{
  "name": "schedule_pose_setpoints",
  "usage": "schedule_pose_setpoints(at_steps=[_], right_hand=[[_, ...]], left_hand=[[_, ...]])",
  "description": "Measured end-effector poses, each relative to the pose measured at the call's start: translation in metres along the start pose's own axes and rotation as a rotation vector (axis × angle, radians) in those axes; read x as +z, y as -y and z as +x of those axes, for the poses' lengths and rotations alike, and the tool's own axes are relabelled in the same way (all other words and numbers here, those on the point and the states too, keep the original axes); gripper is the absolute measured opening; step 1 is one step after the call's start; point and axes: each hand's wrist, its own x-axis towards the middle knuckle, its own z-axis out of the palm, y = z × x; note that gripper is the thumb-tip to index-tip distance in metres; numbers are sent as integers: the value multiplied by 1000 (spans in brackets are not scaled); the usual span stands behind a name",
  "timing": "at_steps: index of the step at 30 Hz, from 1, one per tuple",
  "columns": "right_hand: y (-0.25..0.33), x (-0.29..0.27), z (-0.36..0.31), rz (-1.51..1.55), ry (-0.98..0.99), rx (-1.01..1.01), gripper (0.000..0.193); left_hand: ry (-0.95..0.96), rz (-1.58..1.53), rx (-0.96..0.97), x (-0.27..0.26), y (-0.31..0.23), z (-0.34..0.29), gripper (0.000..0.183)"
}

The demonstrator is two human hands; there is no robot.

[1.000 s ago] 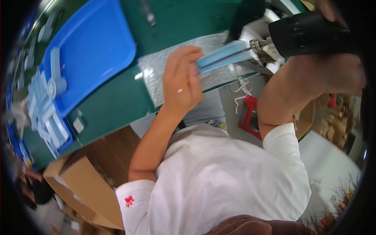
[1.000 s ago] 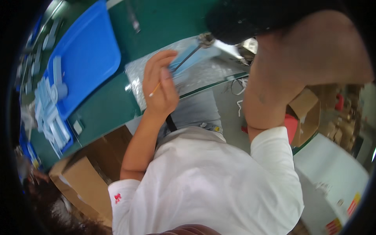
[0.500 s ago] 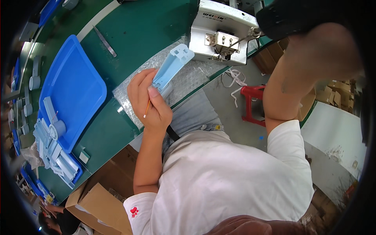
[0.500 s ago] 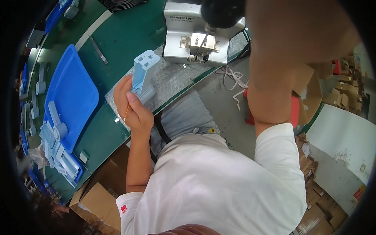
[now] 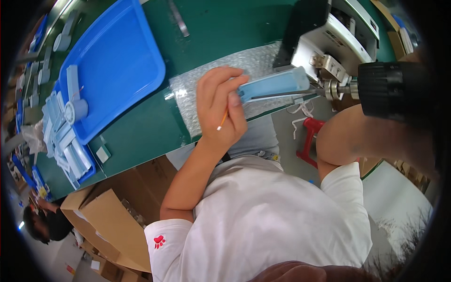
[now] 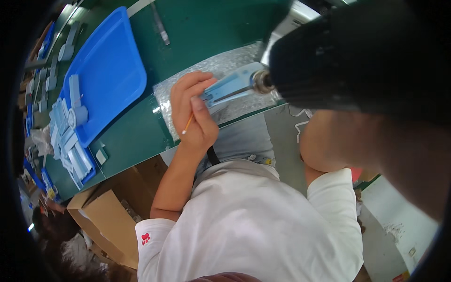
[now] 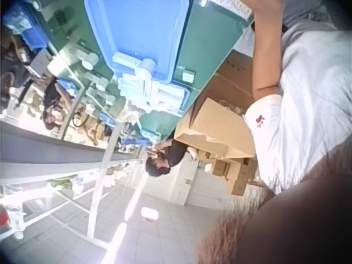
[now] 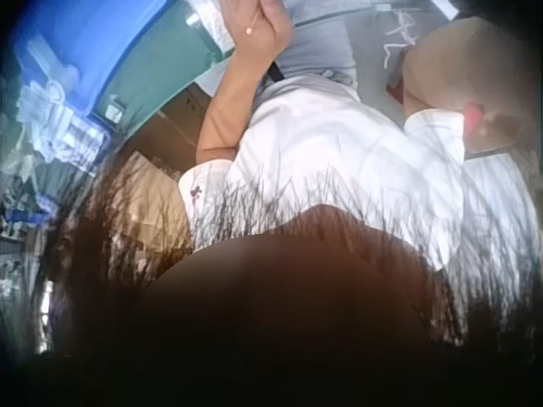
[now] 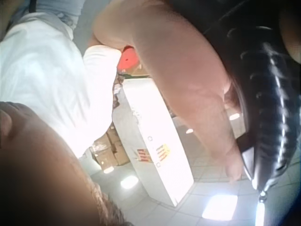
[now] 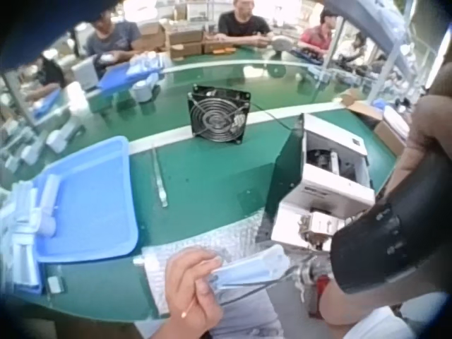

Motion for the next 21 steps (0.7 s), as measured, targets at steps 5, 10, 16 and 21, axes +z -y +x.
schedule_pose_setpoints(at_steps=[5, 10, 16, 21], right_hand=[[-11, 3, 6, 28, 33, 19, 65], [-17, 6, 5, 31, 55, 27, 66], [-20, 7, -1, 23, 68, 33, 67], [-21, 8, -9, 6, 73, 27, 68]], left_hand=[[-24, -11, 0, 1, 0, 4, 27], [-25, -3, -11, 1, 1, 4, 27], [-19, -14, -13, 1, 3, 5, 27], [-18, -22, -23, 1, 2, 3, 28]])
